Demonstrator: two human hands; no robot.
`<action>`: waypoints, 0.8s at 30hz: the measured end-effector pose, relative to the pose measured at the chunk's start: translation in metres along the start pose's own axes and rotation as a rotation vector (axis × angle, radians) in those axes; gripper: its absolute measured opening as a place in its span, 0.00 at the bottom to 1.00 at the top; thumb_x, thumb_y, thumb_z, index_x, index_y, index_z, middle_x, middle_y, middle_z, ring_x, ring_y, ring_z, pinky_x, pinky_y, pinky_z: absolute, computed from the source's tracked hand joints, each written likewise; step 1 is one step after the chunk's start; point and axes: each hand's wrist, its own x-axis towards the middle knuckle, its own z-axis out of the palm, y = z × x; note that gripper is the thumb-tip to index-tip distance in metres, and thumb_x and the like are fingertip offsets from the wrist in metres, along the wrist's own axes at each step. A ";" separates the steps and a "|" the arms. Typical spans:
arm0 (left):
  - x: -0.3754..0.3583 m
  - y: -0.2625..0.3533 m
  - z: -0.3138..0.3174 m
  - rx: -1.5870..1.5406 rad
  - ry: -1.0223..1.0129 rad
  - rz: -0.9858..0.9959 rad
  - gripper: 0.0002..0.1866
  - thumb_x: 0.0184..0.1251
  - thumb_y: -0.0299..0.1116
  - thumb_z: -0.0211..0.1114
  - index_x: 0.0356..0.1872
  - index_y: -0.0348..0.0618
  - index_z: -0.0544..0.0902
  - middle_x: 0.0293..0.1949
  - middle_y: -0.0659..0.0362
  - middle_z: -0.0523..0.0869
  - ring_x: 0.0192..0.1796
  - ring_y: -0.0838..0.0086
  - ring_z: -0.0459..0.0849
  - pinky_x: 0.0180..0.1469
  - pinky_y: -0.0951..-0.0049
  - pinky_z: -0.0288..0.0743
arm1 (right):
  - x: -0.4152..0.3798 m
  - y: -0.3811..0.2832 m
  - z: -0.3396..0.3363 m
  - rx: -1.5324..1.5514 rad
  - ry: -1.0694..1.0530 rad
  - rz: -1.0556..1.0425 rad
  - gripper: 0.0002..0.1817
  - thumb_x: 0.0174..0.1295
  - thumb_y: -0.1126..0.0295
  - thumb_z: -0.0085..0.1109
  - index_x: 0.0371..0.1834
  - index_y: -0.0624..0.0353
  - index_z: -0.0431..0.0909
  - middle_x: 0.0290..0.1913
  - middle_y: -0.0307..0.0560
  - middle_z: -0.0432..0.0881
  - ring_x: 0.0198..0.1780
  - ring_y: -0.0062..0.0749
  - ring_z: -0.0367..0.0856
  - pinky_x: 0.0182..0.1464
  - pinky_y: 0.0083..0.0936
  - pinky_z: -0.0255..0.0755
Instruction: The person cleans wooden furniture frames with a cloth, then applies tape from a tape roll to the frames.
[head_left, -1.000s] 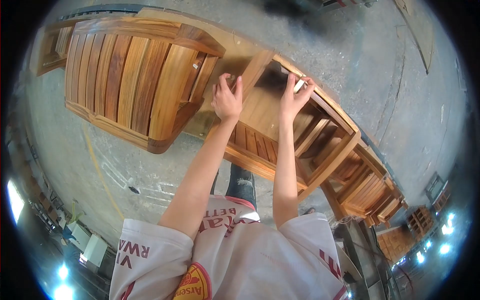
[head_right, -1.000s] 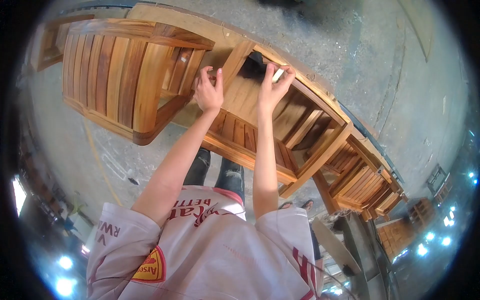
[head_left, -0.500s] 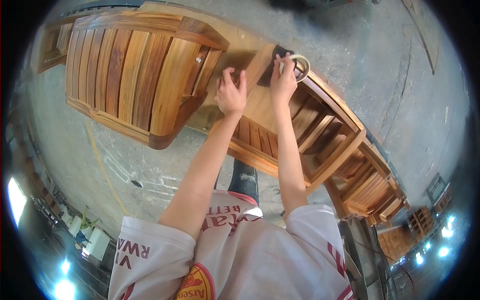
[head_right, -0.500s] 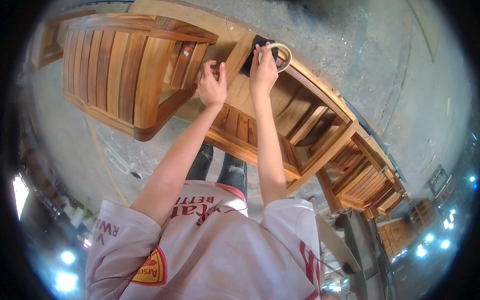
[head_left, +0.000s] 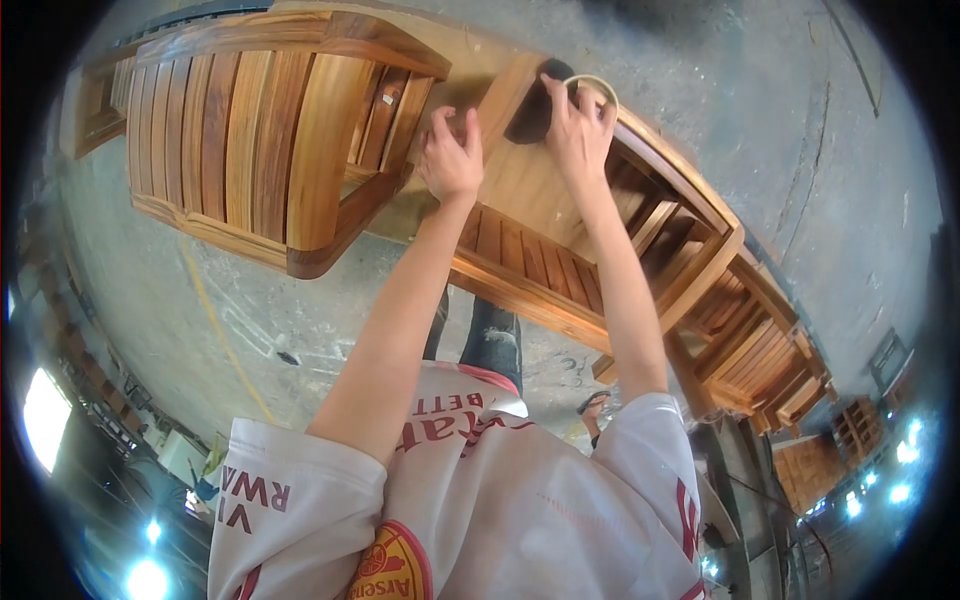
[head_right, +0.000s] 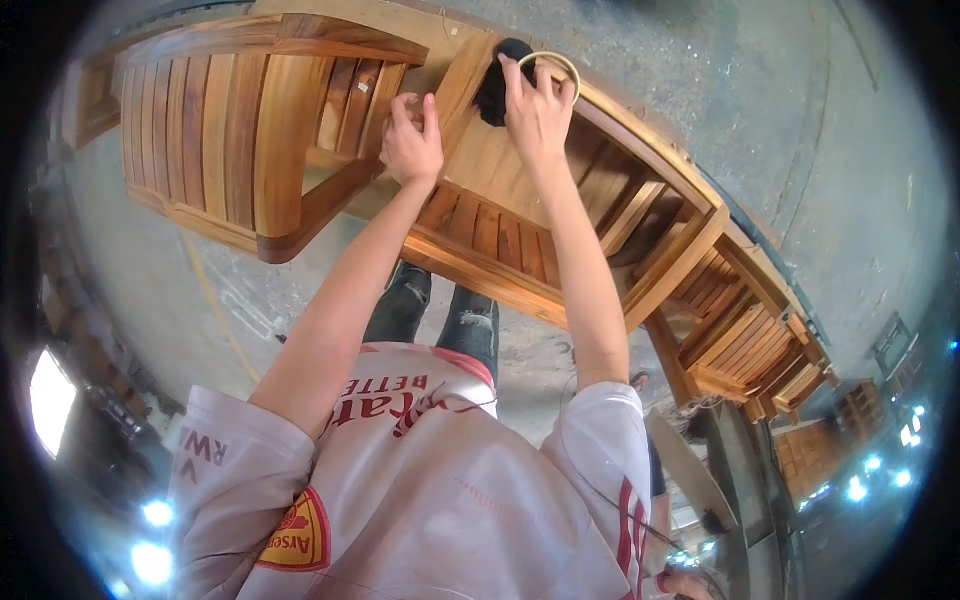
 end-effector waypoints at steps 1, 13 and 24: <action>0.000 0.000 0.000 0.002 -0.001 -0.007 0.21 0.68 0.56 0.58 0.48 0.52 0.77 0.30 0.60 0.85 0.43 0.60 0.83 0.40 0.53 0.74 | -0.002 0.004 -0.003 -0.013 -0.009 0.009 0.25 0.53 0.78 0.59 0.57 0.43 0.76 0.33 0.31 0.86 0.41 0.28 0.75 0.45 0.33 0.62; 0.000 -0.007 0.008 -0.009 0.019 0.018 0.22 0.69 0.59 0.55 0.47 0.52 0.78 0.30 0.62 0.85 0.40 0.61 0.84 0.41 0.53 0.73 | -0.143 0.129 -0.072 -0.383 -0.036 0.308 0.22 0.55 0.79 0.57 0.52 0.41 0.81 0.34 0.33 0.83 0.41 0.26 0.79 0.49 0.33 0.65; -0.001 0.000 0.004 -0.021 -0.025 -0.015 0.22 0.68 0.58 0.56 0.48 0.52 0.77 0.30 0.61 0.86 0.43 0.59 0.84 0.43 0.50 0.72 | -0.179 0.138 -0.053 -0.306 0.078 0.960 0.26 0.48 0.86 0.53 0.54 0.63 0.67 0.48 0.47 0.81 0.51 0.40 0.76 0.54 0.44 0.60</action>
